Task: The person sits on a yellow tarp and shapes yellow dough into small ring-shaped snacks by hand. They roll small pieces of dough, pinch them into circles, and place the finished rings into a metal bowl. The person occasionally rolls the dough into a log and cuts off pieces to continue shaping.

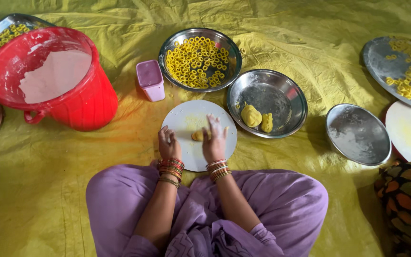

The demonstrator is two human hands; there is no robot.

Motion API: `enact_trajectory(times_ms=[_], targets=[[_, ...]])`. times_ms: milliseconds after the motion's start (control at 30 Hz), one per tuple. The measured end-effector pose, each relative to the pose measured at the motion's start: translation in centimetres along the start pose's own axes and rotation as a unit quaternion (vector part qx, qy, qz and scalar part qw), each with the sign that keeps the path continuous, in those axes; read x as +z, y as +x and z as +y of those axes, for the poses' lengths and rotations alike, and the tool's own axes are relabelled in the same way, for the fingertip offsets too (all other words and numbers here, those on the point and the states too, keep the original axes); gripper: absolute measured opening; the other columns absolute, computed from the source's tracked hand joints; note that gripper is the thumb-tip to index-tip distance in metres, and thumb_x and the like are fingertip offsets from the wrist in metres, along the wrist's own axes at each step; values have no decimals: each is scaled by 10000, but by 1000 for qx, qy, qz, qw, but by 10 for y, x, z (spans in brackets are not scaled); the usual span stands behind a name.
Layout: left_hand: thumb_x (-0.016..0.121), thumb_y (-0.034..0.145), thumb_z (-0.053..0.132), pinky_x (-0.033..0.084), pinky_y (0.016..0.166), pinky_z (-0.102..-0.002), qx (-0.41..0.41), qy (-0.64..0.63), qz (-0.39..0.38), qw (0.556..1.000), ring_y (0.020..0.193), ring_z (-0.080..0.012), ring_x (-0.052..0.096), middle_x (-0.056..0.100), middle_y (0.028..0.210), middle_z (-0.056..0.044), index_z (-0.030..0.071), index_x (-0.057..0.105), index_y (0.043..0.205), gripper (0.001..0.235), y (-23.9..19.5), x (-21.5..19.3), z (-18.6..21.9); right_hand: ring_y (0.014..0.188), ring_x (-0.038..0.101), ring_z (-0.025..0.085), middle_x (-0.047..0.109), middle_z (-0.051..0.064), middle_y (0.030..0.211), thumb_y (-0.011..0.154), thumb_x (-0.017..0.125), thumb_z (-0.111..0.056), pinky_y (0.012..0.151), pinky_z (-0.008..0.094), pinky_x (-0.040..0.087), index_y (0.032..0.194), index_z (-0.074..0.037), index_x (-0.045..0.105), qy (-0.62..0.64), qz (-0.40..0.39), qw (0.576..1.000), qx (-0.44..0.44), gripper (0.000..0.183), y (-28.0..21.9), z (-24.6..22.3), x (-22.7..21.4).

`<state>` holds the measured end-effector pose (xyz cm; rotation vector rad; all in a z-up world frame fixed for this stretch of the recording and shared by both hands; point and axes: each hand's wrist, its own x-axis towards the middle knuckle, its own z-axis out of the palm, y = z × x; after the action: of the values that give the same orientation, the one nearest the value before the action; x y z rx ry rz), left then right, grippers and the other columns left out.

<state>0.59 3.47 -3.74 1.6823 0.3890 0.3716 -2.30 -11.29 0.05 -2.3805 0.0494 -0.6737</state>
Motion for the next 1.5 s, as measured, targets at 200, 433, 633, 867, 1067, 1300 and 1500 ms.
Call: enact_trajectory(times_ms=[200,433,633,867,1067,1300,1500], targets=[[588,1037,189,454,1127,-446,247,11,23,969,1330,-344,582,596,1416,-224,-6,507,1440,455,25,-33,72,1019,716,216,749,89,1131,976,606,-80,876,336,548,1167,-119,724,184,119,941,259,228,11,50,-17],[564,1114,376,187,1255,-673,342,432,123,826,1578,-450,284,396,1648,-248,3,428,1562,598,215,-133,159,799,644,131,749,93,896,938,585,-28,761,290,525,1008,-28,759,259,161,874,378,187,-4,57,17],[360,1030,523,346,1149,-552,-94,533,-155,826,1411,-466,425,477,1532,-288,46,526,1493,684,354,-190,110,825,667,147,743,99,900,931,574,-23,785,301,531,1001,-22,746,236,153,896,343,186,3,31,13],[437,1011,360,415,982,-489,-101,410,-59,905,1201,-362,512,563,1344,-211,34,578,1353,493,386,-220,72,864,711,187,758,121,937,918,551,-17,813,308,550,1001,-20,718,238,116,903,338,187,5,15,10],[503,994,220,475,838,-435,-87,321,-18,943,1021,-272,586,637,1183,-146,24,624,1234,332,379,-222,75,907,723,188,776,108,965,915,569,-20,852,304,558,993,-13,746,266,127,892,342,194,8,27,13],[580,975,57,545,671,-371,-77,271,-5,960,812,-167,673,723,995,-69,12,676,1095,160,373,-234,78,927,704,172,766,103,986,918,565,-4,854,304,541,1006,-6,731,298,132,883,338,188,5,25,16],[587,938,-26,571,645,-358,-80,301,-20,950,761,-152,696,744,933,-57,26,710,1063,183,370,-230,82,883,669,178,746,116,961,927,564,4,820,315,532,1017,0,726,329,130,869,346,185,5,24,13]])
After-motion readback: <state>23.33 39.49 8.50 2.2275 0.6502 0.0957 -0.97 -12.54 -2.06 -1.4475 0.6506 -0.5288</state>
